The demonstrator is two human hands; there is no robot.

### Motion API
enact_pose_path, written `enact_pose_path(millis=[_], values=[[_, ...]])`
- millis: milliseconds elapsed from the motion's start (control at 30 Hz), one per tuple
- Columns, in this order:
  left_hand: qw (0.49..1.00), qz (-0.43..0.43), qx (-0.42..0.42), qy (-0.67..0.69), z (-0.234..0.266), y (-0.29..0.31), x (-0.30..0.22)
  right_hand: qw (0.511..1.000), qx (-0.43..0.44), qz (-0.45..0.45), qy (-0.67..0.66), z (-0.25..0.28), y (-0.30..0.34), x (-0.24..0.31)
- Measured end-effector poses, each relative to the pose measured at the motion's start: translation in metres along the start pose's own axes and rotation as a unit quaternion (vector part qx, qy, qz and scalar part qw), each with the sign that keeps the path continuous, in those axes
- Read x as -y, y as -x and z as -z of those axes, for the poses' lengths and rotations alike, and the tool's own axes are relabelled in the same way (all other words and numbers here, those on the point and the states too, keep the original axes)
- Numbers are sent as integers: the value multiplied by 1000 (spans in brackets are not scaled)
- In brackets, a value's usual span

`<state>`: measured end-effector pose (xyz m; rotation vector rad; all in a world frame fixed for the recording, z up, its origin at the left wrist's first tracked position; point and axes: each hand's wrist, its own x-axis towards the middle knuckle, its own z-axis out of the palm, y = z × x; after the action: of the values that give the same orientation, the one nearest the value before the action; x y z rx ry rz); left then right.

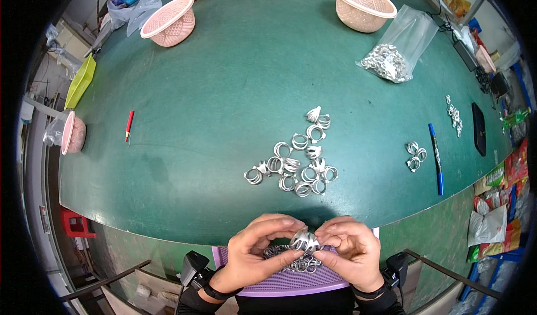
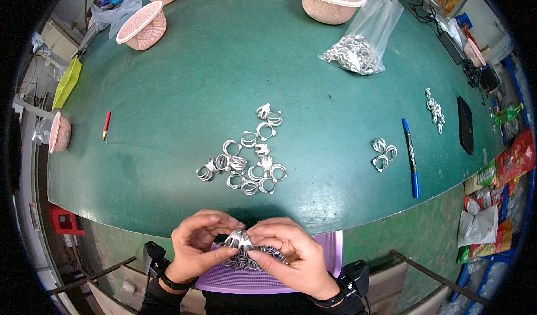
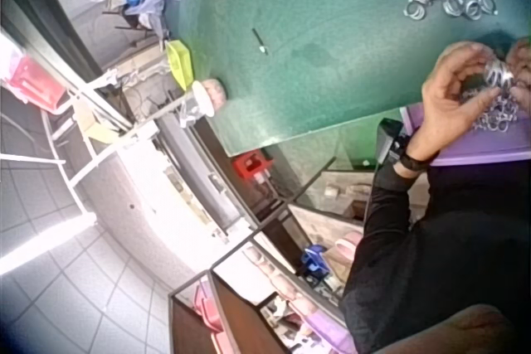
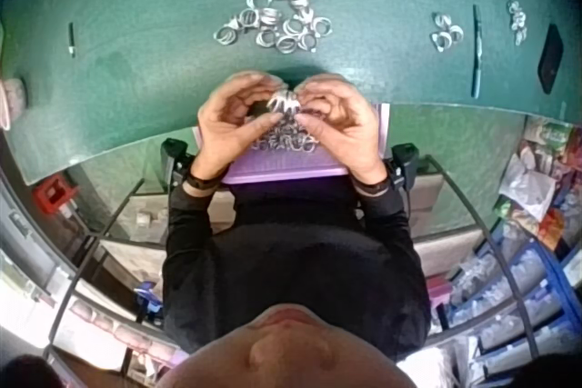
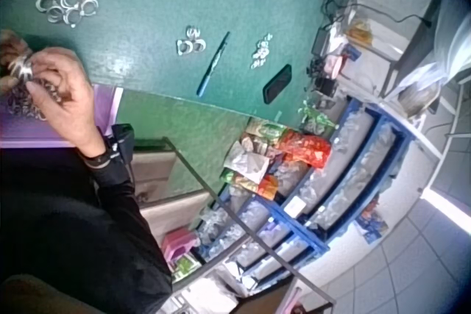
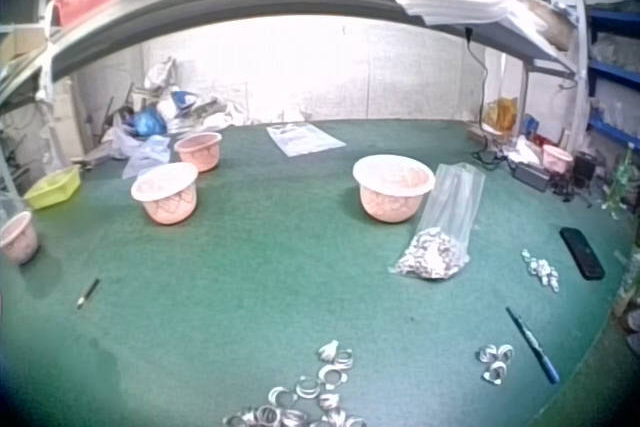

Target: Sorting and marking small metal eyelets on a green workbench.

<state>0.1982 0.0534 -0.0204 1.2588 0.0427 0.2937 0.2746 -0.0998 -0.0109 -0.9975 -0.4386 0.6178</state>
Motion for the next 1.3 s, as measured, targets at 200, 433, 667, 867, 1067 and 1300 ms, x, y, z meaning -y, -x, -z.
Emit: enact_pose_path(millis=[200, 433, 667, 867, 1067, 1300], values=[[994, 13, 86, -61, 9, 0, -12, 997, 65, -33, 40, 12, -1, 15], [859, -90, 59, -501, 16, -29, -16, 868, -77, 70, 485, 15, -27, 2], [751, -105, 12, -652, 16, -52, -4, 779, -85, 82, 615, 13, -37, -13], [850, -55, 22, -524, 17, -29, -10, 940, -80, 23, 331, 15, -19, -7], [963, 229, -63, 128, 8, -15, -12, 992, -59, -94, -61, 0, -6, -5], [921, 274, -75, 265, -3, -7, -5, 998, -20, -39, -47, 0, -2, -21]])
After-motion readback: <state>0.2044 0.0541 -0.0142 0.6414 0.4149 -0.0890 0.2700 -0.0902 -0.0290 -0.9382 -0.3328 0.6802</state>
